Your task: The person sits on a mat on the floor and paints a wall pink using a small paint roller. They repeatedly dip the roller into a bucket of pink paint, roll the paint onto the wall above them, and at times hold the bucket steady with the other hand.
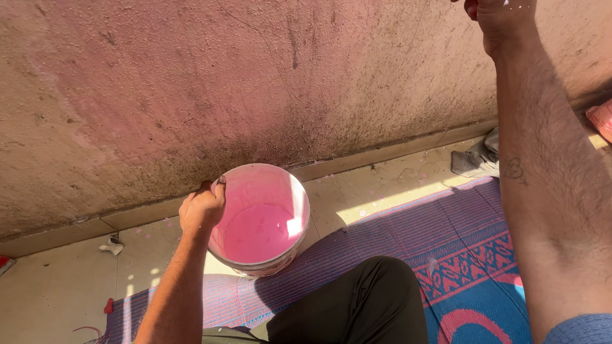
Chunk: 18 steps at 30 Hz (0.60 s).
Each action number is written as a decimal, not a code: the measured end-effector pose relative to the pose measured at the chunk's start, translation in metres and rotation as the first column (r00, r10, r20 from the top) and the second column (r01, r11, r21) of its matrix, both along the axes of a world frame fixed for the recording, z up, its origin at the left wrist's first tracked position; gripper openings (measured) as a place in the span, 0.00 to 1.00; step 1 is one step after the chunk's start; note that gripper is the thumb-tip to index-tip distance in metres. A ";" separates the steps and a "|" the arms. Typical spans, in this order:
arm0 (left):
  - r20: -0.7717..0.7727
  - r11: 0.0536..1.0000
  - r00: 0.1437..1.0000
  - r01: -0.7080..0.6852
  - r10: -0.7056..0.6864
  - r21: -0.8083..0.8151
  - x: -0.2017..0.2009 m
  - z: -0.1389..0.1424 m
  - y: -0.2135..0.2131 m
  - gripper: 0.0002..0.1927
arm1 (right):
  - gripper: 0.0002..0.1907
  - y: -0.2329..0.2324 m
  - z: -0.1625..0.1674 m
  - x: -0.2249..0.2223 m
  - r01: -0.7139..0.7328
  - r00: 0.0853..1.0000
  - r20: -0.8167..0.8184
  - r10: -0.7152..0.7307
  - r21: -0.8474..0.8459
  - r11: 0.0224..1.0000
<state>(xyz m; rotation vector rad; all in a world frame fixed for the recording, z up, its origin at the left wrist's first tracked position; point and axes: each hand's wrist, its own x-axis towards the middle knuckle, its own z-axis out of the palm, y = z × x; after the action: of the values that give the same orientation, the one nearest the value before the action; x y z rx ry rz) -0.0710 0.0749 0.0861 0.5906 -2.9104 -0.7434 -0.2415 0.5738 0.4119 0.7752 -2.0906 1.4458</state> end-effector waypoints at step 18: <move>0.023 1.000 1.000 0.003 -0.003 0.003 -0.001 0.002 0.000 0.34 | 0.15 0.010 -0.052 0.003 0.063 0.993 0.104 -0.050 -0.123 0.990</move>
<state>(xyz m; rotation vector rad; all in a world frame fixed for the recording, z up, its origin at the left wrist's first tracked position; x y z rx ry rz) -0.0725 0.0744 0.0880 0.5994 -2.9319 -0.7467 -0.2380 0.5843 0.3602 0.6010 -2.0535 1.5983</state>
